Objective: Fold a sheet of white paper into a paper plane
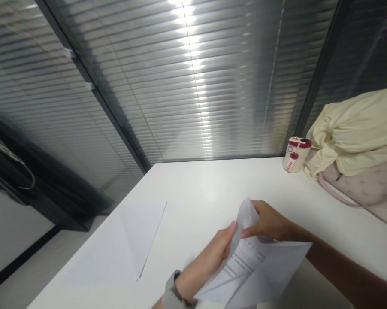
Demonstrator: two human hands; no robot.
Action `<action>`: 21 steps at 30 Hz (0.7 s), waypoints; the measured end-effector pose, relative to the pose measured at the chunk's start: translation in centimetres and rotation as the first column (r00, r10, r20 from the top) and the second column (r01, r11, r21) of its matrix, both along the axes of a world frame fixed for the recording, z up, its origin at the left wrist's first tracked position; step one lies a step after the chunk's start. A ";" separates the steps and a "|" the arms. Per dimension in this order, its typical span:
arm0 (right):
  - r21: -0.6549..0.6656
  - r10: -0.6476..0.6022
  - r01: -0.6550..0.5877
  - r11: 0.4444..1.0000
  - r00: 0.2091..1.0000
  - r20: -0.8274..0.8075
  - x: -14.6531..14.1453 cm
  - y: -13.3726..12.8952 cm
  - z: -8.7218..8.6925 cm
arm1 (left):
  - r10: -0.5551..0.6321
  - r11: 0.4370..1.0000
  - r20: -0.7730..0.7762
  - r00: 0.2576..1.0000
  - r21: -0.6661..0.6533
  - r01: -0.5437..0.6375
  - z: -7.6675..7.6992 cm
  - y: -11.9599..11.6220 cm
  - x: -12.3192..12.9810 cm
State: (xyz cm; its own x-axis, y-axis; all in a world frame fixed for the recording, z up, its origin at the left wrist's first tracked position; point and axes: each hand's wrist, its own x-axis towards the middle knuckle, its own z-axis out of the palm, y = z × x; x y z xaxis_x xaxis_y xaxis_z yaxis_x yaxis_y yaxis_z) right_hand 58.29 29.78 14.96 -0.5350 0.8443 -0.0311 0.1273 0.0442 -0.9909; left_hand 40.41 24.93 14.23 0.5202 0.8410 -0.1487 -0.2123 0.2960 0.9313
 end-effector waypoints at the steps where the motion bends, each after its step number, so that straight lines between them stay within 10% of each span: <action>1: -0.037 0.025 -0.025 0.999 1.000 -0.009 0.1 0.0 0.1 | -0.032 0.998 0.066 0.997 -0.055 0.035 -0.1 -0.1 0.1; 12: -0.043 0.004 -0.003 0.999 1.000 0.001 0.4 0.3 -0.2 | -0.117 0.989 0.189 0.975 -0.069 0.132 -0.5 0.2 -0.1; 21: 0.000 -0.005 0.005 1.000 0.996 -0.088 -0.1 0.6 -0.8 | 0.108 0.993 -0.022 0.994 -0.038 -0.109 -1.6 0.5 0.4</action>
State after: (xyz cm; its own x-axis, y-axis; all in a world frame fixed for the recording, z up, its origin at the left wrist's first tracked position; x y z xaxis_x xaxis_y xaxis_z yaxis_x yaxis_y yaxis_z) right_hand 58.16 30.33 14.14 -0.5310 0.8472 0.0161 0.0398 0.0439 -0.9982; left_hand 40.80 25.39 12.61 0.4228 0.8857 -0.1920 -0.2262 0.3083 0.9240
